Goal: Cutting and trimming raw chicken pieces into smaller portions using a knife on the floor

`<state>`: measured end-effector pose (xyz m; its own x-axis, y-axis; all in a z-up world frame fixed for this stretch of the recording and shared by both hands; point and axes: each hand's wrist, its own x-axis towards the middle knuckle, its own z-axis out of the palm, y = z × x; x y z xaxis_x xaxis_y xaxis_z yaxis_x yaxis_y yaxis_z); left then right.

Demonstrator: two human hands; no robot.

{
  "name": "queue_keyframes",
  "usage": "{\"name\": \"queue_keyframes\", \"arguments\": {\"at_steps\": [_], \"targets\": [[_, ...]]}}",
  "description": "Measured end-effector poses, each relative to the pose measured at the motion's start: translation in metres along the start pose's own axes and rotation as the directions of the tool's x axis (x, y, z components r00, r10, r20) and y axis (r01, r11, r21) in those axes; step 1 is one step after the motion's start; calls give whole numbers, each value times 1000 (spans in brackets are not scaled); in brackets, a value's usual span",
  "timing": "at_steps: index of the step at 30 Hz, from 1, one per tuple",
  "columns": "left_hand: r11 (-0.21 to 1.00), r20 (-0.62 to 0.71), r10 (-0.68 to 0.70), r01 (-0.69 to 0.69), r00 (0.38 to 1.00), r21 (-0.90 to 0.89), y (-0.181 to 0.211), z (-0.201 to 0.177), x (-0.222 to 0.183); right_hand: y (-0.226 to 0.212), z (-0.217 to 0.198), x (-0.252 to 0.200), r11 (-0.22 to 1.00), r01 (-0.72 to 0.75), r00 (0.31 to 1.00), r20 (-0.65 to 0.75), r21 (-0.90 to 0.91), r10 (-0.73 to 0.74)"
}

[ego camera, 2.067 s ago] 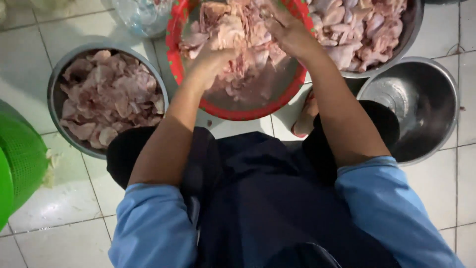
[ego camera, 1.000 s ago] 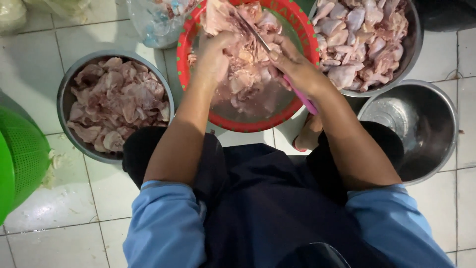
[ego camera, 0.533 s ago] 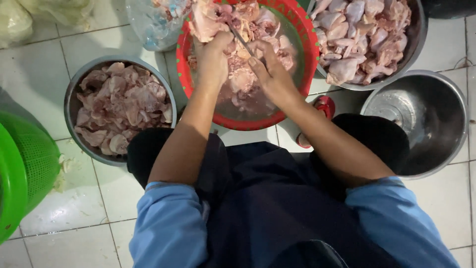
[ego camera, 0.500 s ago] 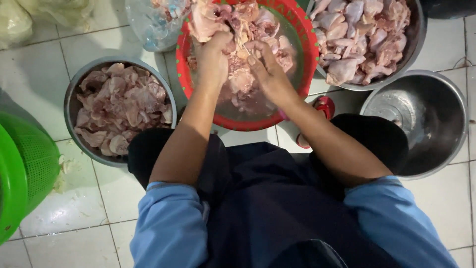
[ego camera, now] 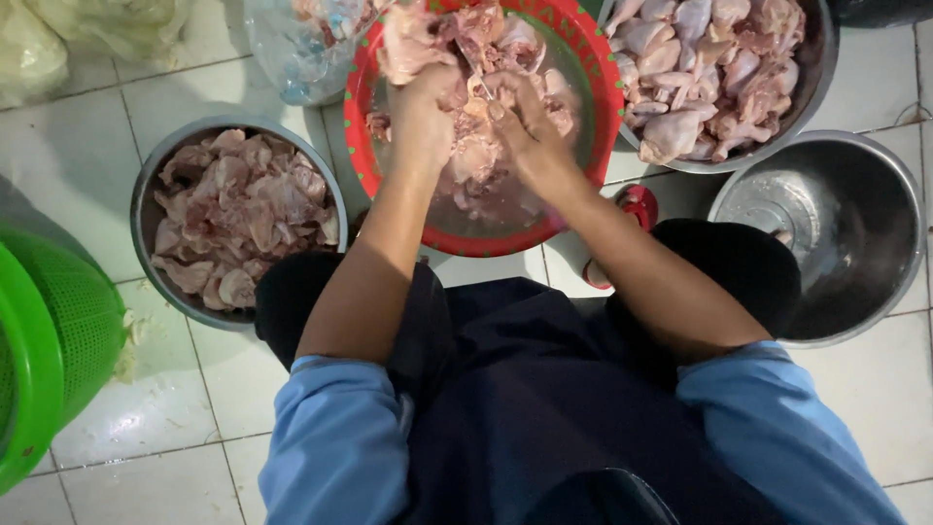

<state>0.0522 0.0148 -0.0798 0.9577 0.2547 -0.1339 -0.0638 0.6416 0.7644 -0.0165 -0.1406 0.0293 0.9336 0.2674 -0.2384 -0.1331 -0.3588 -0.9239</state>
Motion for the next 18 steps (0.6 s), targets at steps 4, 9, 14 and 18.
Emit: {"name": "queue_keyframes", "arguments": {"at_steps": [4, 9, 14, 18], "targets": [[969, -56, -186, 174, 981, -178, -23, -13, 13, 21, 12, 6, 730, -142, 986, 161, 669, 44], [995, -64, -65, 59, 996, -84, -11, -2, 1, 28, 0, 7, 413, -364, 931, 314, 834, 186], [962, 5, 67, -66, 998, 266, 7, 8, -11, 29, -48, 23, 633, -608, 791, 438, 479, 427], [975, 68, 92, -104, 993, 197, 11, 7, -9, 2, -66, 22, 934, -347, 931, 146, 86, 333]]}}
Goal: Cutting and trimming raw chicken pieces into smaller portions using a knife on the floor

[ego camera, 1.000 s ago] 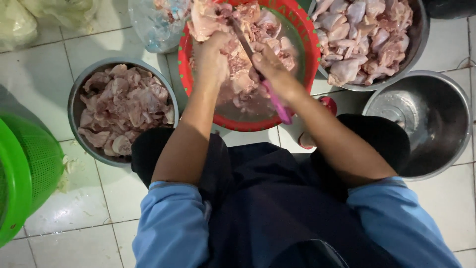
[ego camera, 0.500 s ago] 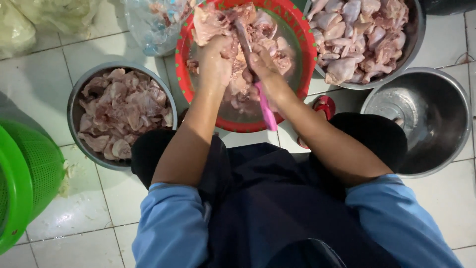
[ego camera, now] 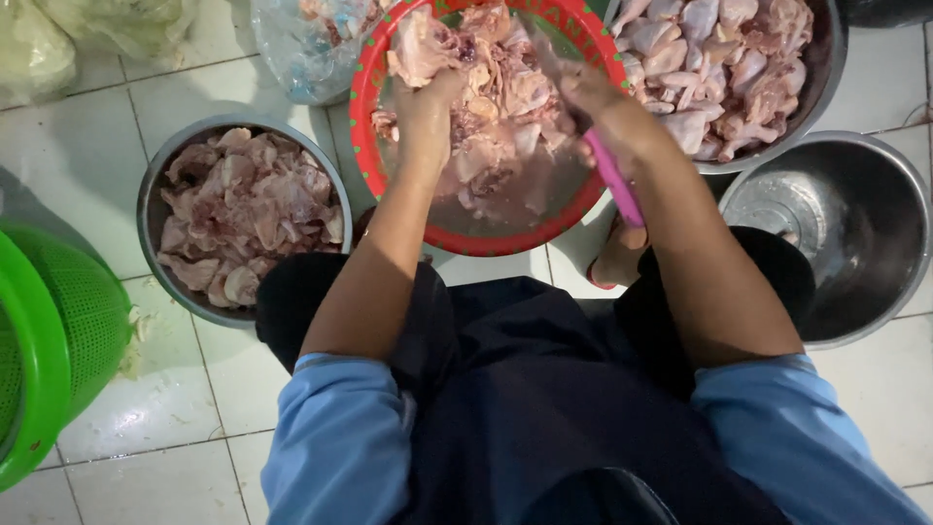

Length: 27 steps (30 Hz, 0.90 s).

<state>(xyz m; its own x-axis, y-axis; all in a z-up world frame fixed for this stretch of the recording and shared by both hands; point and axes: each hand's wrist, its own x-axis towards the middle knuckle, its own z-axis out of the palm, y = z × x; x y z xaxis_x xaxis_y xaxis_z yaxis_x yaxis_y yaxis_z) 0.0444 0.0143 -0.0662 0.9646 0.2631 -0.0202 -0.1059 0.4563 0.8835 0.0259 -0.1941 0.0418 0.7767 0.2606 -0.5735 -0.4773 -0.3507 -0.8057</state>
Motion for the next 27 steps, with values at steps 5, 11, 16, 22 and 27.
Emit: {"name": "queue_keyframes", "arguments": {"at_steps": [5, 11, 16, 22, 27], "targets": [[993, -113, -118, 120, 987, 13, -18, 3, -7, 1, 17, -2, 907, 37, 965, 222, 419, -142], [975, 62, -116, 102, 991, 198, 30, 27, -39, 27, 45, 37, 960, 257, 966, -42, 112, -254], [890, -50, -230, 231, 972, 393, 48, 31, -42, 55, 53, 64, 852, 509, 839, -151, -123, -523], [918, -62, -314, 320, 947, 236, 32, -9, -30, 74, 6, 98, 886, 445, 848, -257, -126, -463], [985, 76, -169, 170, 983, -18, 8, -28, -20, 59, 4, 77, 959, 95, 984, -118, -265, -130]]}}
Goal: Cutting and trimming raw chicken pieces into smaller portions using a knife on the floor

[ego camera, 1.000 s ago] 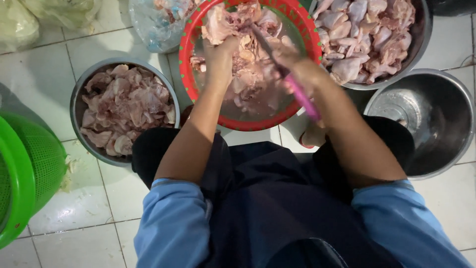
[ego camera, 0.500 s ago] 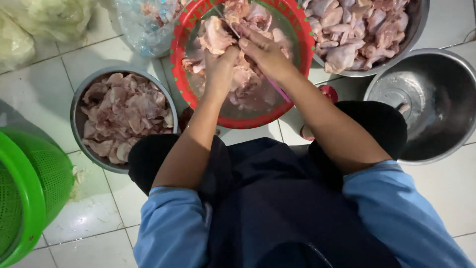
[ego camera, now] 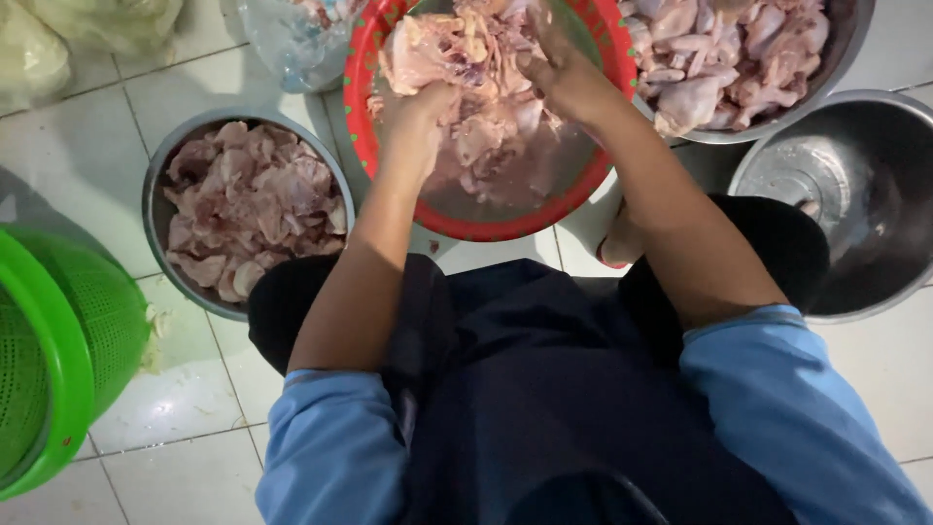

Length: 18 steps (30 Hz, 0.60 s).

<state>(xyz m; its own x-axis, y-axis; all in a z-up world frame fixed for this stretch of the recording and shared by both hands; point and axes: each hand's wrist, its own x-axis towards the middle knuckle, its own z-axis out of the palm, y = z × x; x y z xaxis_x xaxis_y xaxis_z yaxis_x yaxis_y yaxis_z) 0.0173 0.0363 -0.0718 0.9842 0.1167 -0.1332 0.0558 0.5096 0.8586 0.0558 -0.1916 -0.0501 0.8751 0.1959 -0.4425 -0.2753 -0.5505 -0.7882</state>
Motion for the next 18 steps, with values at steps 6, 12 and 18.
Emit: {"name": "queue_keyframes", "arguments": {"at_steps": [6, 12, 18], "targets": [[692, -463, -357, 563, 811, 453, 41, 33, -17, -61, 0, -51, 922, 154, 945, 220, 355, -242], [895, -15, -434, 433, 901, 104, -18, -19, 19, -62, -1, -51, 997, -46, 998, 36, 63, 44], [864, -217, -485, 503, 847, 35, -83, -17, 34, -16, -9, -73, 925, 376, 926, -3, 55, -377]]}}
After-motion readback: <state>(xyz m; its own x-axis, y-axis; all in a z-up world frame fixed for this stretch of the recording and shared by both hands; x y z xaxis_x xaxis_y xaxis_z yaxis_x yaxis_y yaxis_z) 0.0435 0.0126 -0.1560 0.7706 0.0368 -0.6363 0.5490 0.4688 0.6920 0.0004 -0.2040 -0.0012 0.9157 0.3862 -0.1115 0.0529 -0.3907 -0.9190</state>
